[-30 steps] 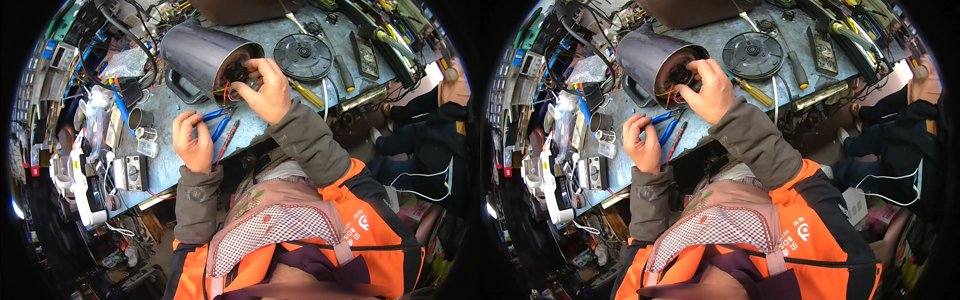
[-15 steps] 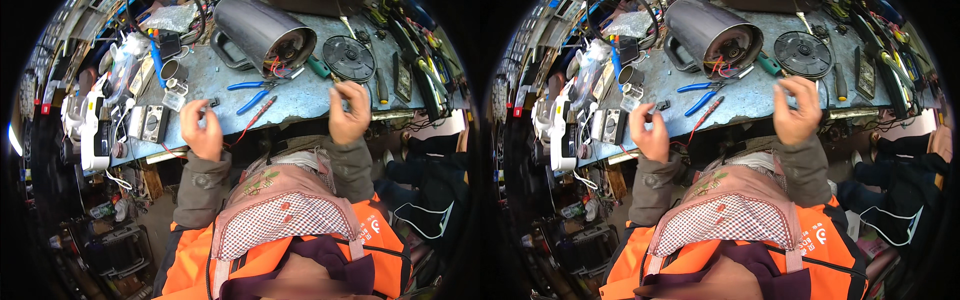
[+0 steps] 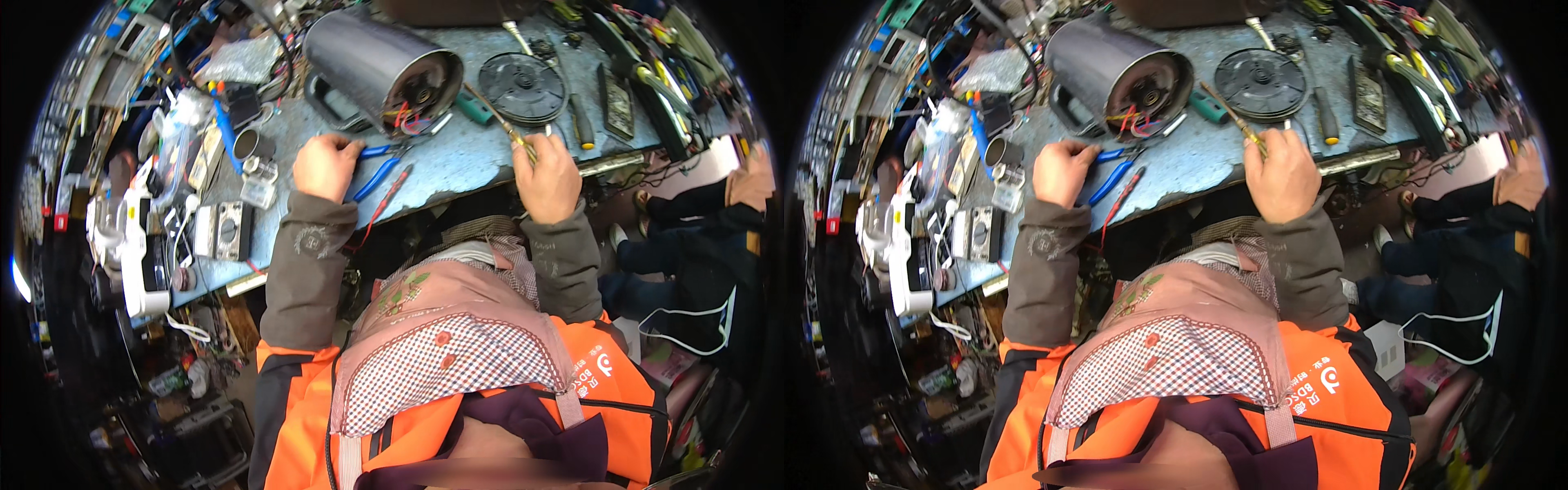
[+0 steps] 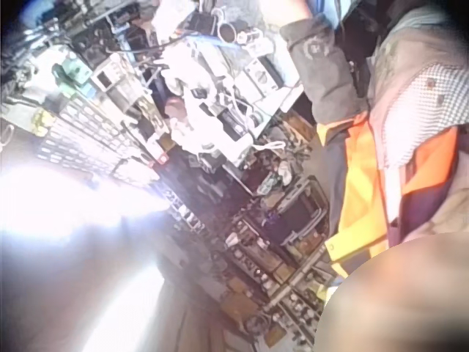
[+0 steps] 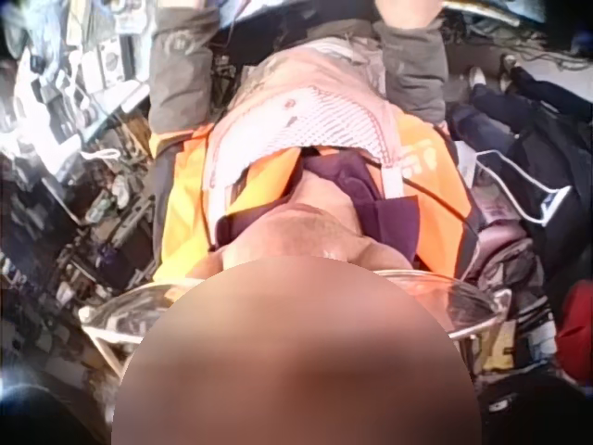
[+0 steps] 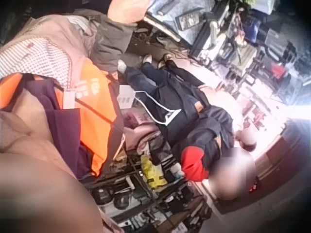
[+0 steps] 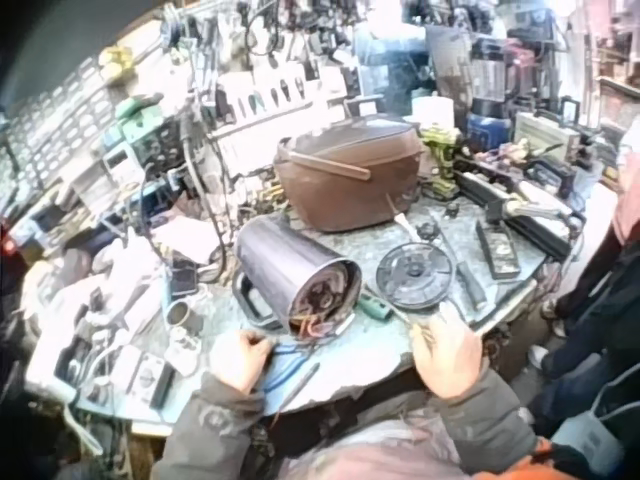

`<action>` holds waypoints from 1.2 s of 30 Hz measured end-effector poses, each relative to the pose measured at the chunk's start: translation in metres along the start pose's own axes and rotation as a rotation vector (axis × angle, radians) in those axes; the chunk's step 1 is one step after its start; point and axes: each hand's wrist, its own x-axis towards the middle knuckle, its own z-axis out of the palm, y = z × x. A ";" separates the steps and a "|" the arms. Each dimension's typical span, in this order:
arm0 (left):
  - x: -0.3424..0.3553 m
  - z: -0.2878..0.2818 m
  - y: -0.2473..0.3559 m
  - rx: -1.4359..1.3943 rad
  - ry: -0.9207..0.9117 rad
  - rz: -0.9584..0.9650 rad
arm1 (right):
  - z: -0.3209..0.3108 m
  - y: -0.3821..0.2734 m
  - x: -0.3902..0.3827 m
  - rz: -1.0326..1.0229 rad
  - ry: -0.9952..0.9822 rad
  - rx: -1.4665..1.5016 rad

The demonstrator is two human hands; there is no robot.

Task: The person disassembles a cylindrical electrical appliance, removes the base, and uses a screwdriver to adjust internal wiring and components. They then reassemble the base and secure it with screws.

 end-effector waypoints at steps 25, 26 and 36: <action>-0.018 -0.023 -0.008 -0.670 -0.054 -0.077 | -0.005 0.000 -0.093 0.465 -0.385 1.185; -0.029 -0.040 -0.004 -0.798 -0.091 -0.140 | -0.005 -0.005 -0.093 0.438 -0.391 1.247; -0.079 -0.035 0.004 -1.712 -0.589 -0.504 | 0.021 -0.011 -0.105 0.205 -0.514 1.176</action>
